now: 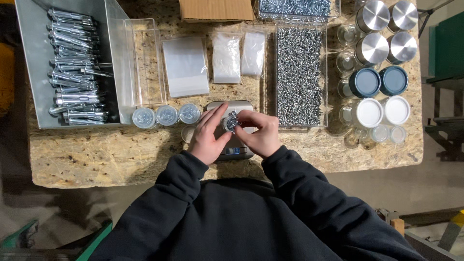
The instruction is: The person repeatedly picks small metal screws from a tray and places them into a small plastic container on a digital scale. After reaching a target weight, the person closes the container with a lid and sets it aside. This process is repeated multiple times throughout the clip.
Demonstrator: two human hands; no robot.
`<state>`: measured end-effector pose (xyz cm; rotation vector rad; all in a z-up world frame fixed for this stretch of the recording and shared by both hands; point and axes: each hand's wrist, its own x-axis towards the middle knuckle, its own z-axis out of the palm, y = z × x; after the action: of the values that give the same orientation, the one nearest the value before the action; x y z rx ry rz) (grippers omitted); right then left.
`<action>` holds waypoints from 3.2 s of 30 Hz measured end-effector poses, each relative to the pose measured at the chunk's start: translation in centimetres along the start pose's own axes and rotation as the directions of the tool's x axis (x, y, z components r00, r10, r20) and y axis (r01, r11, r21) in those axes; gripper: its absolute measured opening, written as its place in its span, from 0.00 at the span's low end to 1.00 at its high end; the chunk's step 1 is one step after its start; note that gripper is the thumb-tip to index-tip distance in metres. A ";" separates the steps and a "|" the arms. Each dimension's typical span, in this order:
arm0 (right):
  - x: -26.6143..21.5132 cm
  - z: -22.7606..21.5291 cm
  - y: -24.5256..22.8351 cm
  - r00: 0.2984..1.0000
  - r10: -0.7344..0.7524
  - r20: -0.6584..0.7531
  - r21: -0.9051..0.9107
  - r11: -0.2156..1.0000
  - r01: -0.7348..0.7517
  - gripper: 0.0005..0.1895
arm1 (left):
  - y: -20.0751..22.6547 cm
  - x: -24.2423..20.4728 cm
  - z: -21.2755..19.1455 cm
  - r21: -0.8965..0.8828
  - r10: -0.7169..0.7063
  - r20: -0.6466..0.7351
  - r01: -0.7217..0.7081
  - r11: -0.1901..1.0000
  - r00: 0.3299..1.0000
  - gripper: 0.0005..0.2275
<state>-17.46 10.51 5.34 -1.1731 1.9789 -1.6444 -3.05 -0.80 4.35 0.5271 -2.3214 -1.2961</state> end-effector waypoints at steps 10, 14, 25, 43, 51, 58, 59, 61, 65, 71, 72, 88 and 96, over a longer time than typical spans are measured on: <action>0.0 0.0 -0.3 0.955 -0.272 0.120 -0.091 0.955 0.284 0.08 | -3.0 -0.8 1.8 -0.013 0.005 0.127 -0.003 1.000 0.992 0.35; 0.1 0.2 -0.2 0.931 -0.346 0.119 -0.151 0.920 0.362 0.07 | -3.0 -1.0 1.9 -0.019 -0.032 0.138 0.035 0.999 0.990 0.33; 0.1 0.3 -0.5 0.889 -0.421 0.183 -0.276 0.846 0.457 0.08 | -2.8 -1.2 2.0 -0.092 -0.081 0.052 0.086 0.992 0.995 0.30; 0.5 -0.4 -0.5 0.898 -0.382 0.218 -0.282 0.857 0.432 0.07 | -2.0 -0.8 2.1 -0.179 -0.116 -0.031 0.108 0.978 0.993 0.24; 0.6 -0.9 -0.7 0.900 -0.354 0.253 -0.251 0.875 0.415 0.07 | -2.3 -0.8 2.4 -0.168 -0.028 -0.124 0.007 0.986 0.992 0.20; 0.8 -1.5 -1.0 0.900 -0.336 0.277 -0.224 0.888 0.401 0.07 | -2.6 -0.9 2.7 -0.146 -0.001 -0.154 -0.021 0.989 0.988 0.21; 0.8 -1.7 -0.5 0.914 -0.309 0.262 -0.220 0.903 0.368 0.07 | -2.7 -1.0 2.8 -0.157 0.002 -0.180 -0.031 0.987 0.984 0.20; 1.0 -2.2 0.2 0.926 -0.282 0.250 -0.214 0.917 0.336 0.06 | -2.0 -1.2 2.4 -0.167 0.004 -0.210 -0.040 0.985 0.978 0.20; 3.7 -3.1 0.9 0.951 -0.195 0.239 -0.197 0.949 0.244 0.08 | -1.3 -2.2 1.5 -0.128 -0.029 -0.231 -0.001 0.992 0.972 0.19; 10.9 1.8 3.6 0.816 0.081 0.573 -0.438 0.871 0.221 0.11 | -2.9 -6.1 1.7 -0.024 -0.123 -0.312 0.122 0.992 0.942 0.13; 11.9 3.4 4.9 0.743 0.258 0.618 -0.579 0.788 0.208 0.15 | -3.8 -6.7 2.0 0.015 -0.113 -0.350 0.126 0.992 0.930 0.13; 12.9 10.4 10.0 0.691 0.381 0.614 -0.752 0.548 0.366 0.12 | -2.7 -8.4 1.3 0.024 -0.165 -0.384 0.188 0.982 0.908 0.11; 9.1 -2.1 -1.5 0.721 0.195 0.665 -0.423 0.894 0.149 0.08 | -3.4 -7.1 2.1 -0.083 -0.140 -0.407 0.116 0.990 0.903 0.11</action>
<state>-23.95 5.17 9.63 -1.6094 1.8475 -0.5335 2.13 2.66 -0.87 0.8570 -1.9214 -1.1685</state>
